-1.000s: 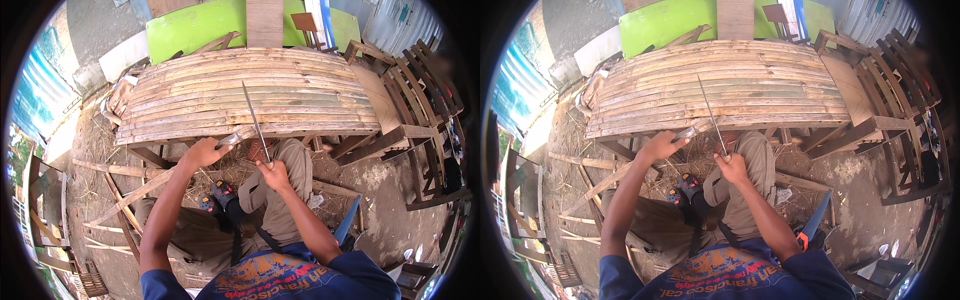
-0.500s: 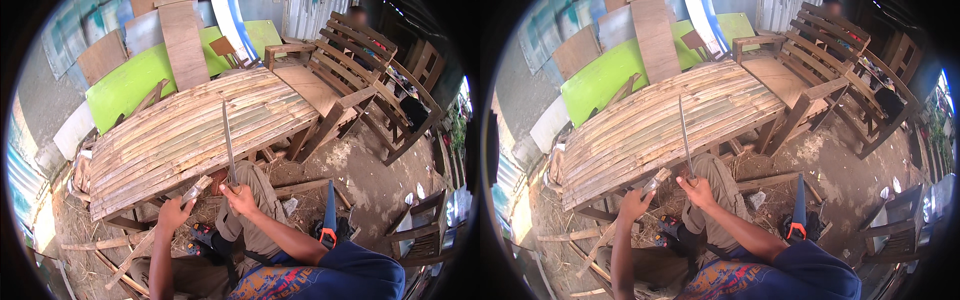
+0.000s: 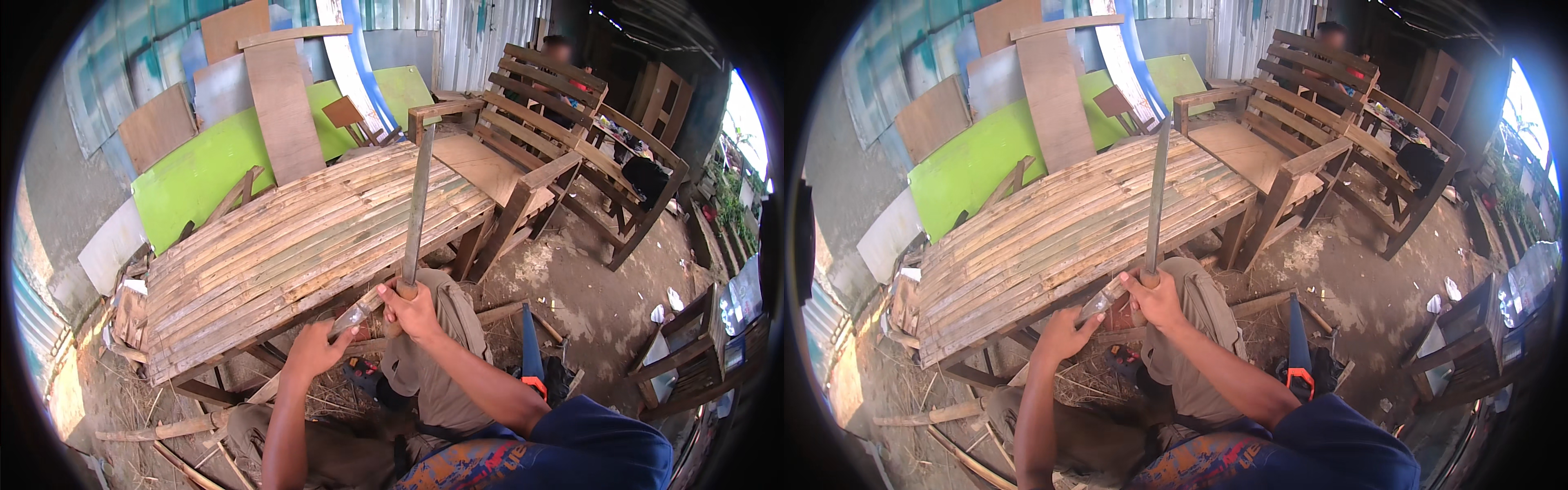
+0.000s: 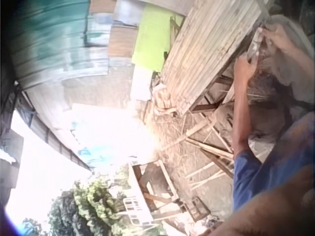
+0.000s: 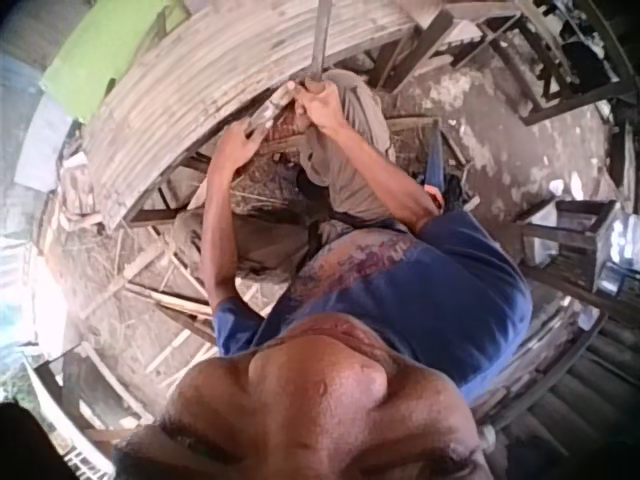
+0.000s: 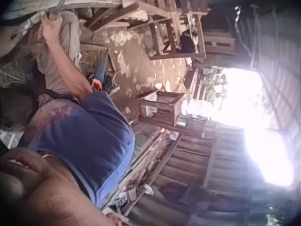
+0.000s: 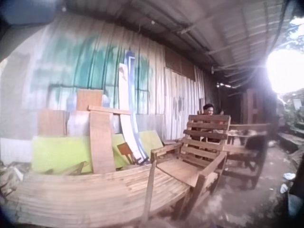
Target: The person sits on the ground and uses a machete to split a long bamboo pole into thin strips. They repeatedly strike and pry the bamboo to separate it, then place the finished strips onto a nearby wooden workbench.
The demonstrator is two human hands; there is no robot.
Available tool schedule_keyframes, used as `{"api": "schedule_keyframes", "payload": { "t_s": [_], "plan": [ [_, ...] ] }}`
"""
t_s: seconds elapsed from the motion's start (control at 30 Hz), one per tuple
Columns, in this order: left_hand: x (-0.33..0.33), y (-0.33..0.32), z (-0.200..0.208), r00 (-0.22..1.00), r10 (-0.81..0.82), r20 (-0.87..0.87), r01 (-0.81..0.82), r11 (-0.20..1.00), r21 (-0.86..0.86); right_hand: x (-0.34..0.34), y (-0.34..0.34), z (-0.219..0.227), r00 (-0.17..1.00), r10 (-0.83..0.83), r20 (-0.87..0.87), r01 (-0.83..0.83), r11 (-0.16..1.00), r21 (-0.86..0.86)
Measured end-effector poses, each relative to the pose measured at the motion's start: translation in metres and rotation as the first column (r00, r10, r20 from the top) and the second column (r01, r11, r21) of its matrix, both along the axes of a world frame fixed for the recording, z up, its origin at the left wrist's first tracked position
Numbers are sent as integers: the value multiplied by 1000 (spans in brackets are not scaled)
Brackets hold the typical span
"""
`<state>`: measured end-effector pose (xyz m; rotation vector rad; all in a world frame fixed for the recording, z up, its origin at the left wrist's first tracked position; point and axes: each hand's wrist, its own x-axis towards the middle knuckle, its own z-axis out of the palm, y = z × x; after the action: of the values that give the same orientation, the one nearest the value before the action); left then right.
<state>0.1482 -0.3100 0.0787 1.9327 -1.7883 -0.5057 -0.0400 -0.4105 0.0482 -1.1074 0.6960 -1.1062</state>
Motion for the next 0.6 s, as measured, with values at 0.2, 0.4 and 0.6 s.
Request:
{"api": "schedule_keyframes", "payload": {
  "t_s": [0.2, 0.4, 0.6],
  "plan": [
    [-2, -9, 21, 932, 14, -363, -27, 999, -31, 10, -15, 49, 983, 78, 163, -70, 996, -54],
    [-11, -31, 12, 724, -130, -678, -85, 958, -274, 21, -36, 90, 907, 232, 350, -221, 973, -71],
    [-34, -30, 1, 720, -59, -691, -280, 887, -367, 16, -37, 102, 958, 239, 155, -220, 967, -132]
  ]
}}
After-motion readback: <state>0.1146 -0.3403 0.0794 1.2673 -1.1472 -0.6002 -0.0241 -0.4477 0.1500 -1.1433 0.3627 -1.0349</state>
